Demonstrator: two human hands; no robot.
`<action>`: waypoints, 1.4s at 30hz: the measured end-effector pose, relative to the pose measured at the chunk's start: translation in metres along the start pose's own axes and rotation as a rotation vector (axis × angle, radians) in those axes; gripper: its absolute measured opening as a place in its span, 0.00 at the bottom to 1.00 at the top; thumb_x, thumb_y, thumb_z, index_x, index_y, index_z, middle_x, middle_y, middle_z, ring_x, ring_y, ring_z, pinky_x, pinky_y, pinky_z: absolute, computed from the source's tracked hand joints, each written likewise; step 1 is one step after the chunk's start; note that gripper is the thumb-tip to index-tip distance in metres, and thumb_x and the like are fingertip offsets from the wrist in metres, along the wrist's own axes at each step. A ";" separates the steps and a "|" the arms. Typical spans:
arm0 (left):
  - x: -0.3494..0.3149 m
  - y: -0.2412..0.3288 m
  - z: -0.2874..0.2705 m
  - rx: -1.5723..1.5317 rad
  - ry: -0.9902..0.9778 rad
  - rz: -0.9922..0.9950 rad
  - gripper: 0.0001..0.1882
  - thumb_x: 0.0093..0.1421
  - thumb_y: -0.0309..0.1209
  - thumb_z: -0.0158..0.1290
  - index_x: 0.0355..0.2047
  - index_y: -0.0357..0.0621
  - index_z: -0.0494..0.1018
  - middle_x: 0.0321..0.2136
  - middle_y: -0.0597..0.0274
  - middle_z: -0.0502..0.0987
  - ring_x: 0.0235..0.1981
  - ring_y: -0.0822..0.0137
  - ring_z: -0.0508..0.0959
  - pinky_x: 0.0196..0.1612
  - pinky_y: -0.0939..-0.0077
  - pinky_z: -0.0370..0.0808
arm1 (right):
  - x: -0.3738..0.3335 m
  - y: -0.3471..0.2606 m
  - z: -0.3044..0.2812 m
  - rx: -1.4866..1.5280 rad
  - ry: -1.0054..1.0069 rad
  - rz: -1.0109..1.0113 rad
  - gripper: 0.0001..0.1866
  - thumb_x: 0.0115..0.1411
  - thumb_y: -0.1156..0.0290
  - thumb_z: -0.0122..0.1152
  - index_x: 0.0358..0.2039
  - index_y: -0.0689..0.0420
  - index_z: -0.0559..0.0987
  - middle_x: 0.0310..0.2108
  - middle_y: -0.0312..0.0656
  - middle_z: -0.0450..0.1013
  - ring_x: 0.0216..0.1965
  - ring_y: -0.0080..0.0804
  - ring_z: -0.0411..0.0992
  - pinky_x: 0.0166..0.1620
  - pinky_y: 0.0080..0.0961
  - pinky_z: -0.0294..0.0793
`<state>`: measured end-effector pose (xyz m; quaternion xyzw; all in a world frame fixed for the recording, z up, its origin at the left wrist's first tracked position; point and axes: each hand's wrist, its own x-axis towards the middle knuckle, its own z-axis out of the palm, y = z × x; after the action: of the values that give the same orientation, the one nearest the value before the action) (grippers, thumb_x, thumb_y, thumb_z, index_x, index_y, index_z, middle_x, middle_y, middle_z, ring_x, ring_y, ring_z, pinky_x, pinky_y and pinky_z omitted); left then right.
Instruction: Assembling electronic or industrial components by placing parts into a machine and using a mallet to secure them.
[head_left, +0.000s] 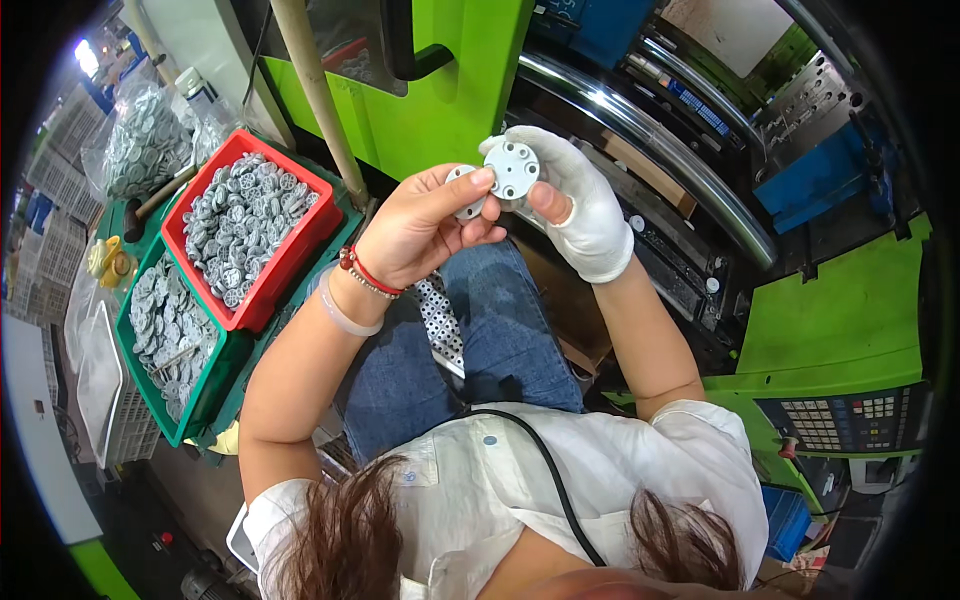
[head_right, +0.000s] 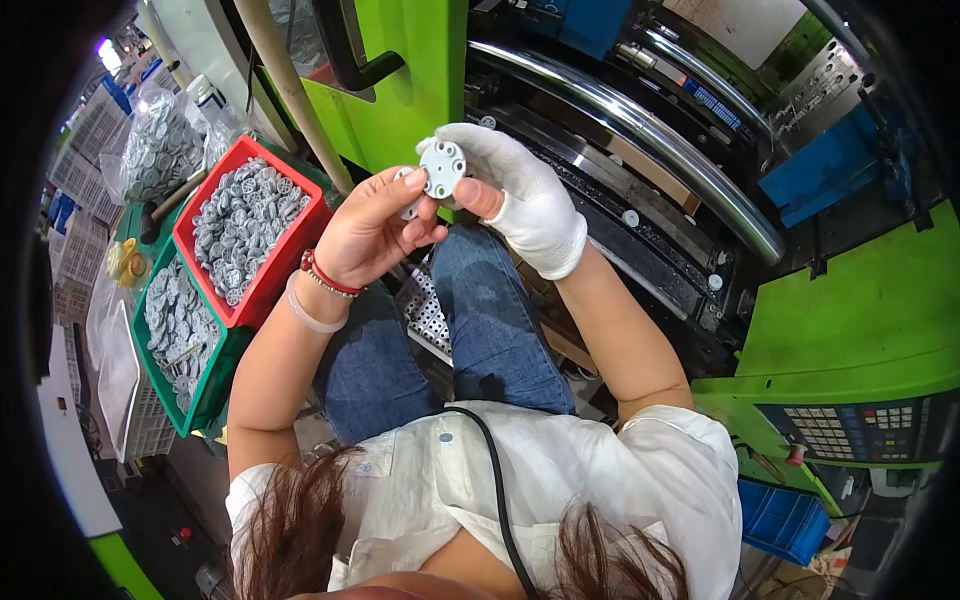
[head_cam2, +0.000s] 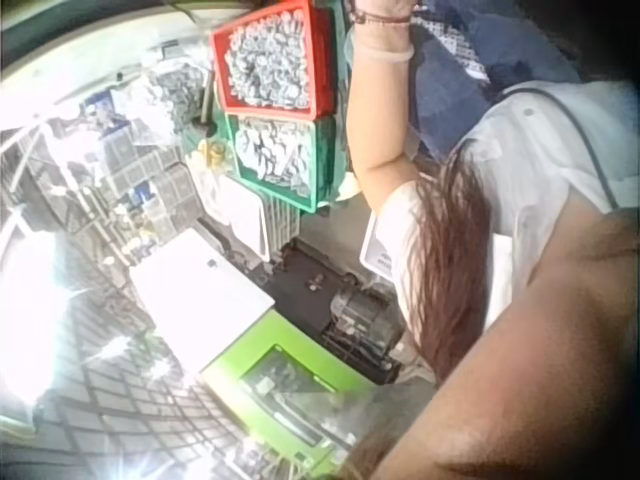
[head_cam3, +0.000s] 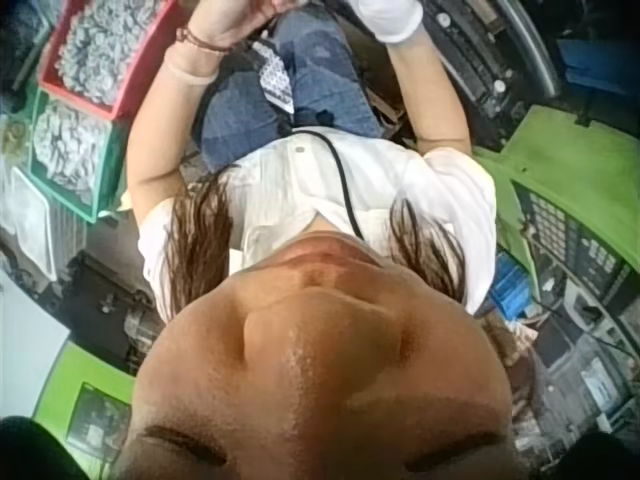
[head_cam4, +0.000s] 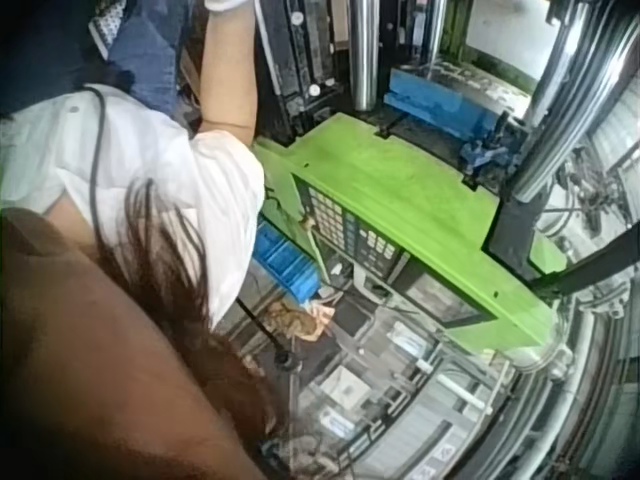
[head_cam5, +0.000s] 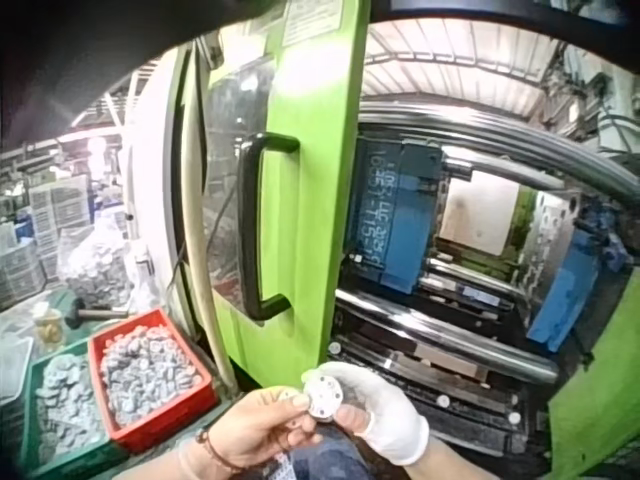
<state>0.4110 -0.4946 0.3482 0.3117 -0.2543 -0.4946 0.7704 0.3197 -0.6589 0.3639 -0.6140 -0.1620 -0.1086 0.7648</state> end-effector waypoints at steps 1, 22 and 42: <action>0.002 0.001 0.001 0.006 -0.006 -0.016 0.10 0.63 0.34 0.49 0.32 0.40 0.71 0.25 0.67 0.75 0.21 0.79 0.72 0.39 0.77 0.77 | 0.000 -0.002 -0.002 -0.006 -0.003 0.000 0.33 0.55 0.59 0.63 0.55 0.64 0.62 0.49 0.46 0.67 0.47 0.32 0.69 0.51 0.27 0.70; 0.038 -0.026 0.004 0.321 0.188 -0.299 0.08 0.63 0.31 0.48 0.37 0.39 0.70 0.25 0.58 0.74 0.23 0.70 0.73 0.38 0.71 0.76 | 0.136 -0.055 -0.404 -0.627 0.651 -0.076 0.29 0.57 0.63 0.60 0.54 0.66 0.65 0.44 0.46 0.70 0.43 0.29 0.71 0.47 0.22 0.71; 0.094 -0.024 -0.013 0.476 0.107 -0.430 0.10 0.62 0.31 0.50 0.38 0.37 0.70 0.30 0.54 0.76 0.28 0.68 0.75 0.33 0.79 0.72 | 0.165 -0.042 -0.456 -0.608 0.504 -0.079 0.28 0.54 0.73 0.62 0.54 0.68 0.65 0.49 0.49 0.69 0.46 0.32 0.71 0.49 0.23 0.72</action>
<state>0.4418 -0.5861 0.3298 0.5551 -0.2501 -0.5558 0.5661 0.5087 -1.1068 0.3762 -0.7599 0.0468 -0.3281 0.5592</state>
